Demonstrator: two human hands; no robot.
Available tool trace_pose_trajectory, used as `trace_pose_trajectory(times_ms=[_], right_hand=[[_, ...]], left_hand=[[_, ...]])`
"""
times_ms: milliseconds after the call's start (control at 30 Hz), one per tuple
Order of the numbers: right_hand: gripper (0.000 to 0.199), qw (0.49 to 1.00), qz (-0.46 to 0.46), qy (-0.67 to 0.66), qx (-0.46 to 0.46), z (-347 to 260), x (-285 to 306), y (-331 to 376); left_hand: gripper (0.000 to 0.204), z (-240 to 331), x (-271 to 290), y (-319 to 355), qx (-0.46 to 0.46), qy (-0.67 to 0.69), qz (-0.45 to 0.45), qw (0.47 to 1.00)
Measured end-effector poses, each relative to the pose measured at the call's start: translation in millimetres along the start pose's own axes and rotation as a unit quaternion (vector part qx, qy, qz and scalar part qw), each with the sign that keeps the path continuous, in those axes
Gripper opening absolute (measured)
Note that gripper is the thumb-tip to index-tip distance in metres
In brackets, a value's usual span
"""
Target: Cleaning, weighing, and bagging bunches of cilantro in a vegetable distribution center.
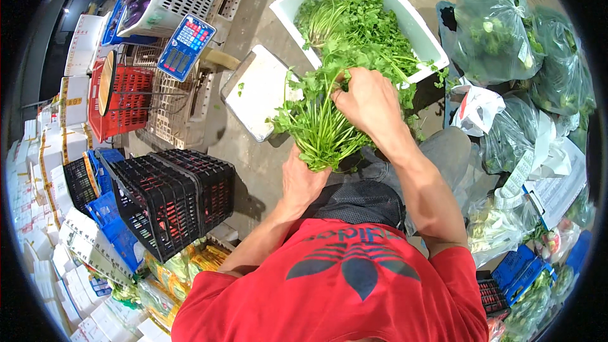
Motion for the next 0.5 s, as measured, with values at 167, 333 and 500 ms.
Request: trace_pose_trajectory(times_ms=[167, 333, 500], right_hand=[[0.026, 0.994, 0.021, -0.080, -0.070, 1, 2, -1], [0.019, 0.956, 0.200, -0.216, -0.011, -10, 0, 23], [0.016, 0.936, 0.217, -0.117, 0.250, -38, -1, 63]], left_hand=[[0.058, -2, 2, -3, 0.021, 0.018, -0.003, 1.000], [0.068, 7, 3, -9, 0.077, 0.051, -0.038, 0.995], [0.063, 4, 0, -11, 0.066, 0.133, -0.045, 0.988]])
Point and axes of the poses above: each hand's wrist, its own y-axis away from the middle knuckle, its own x-axis out of the back of the hand, z = x × y, the point moved 4 cm from there along -y, towards the middle knuckle, and after that the axes turned 11 degrees about x, right-handed, at the moved point
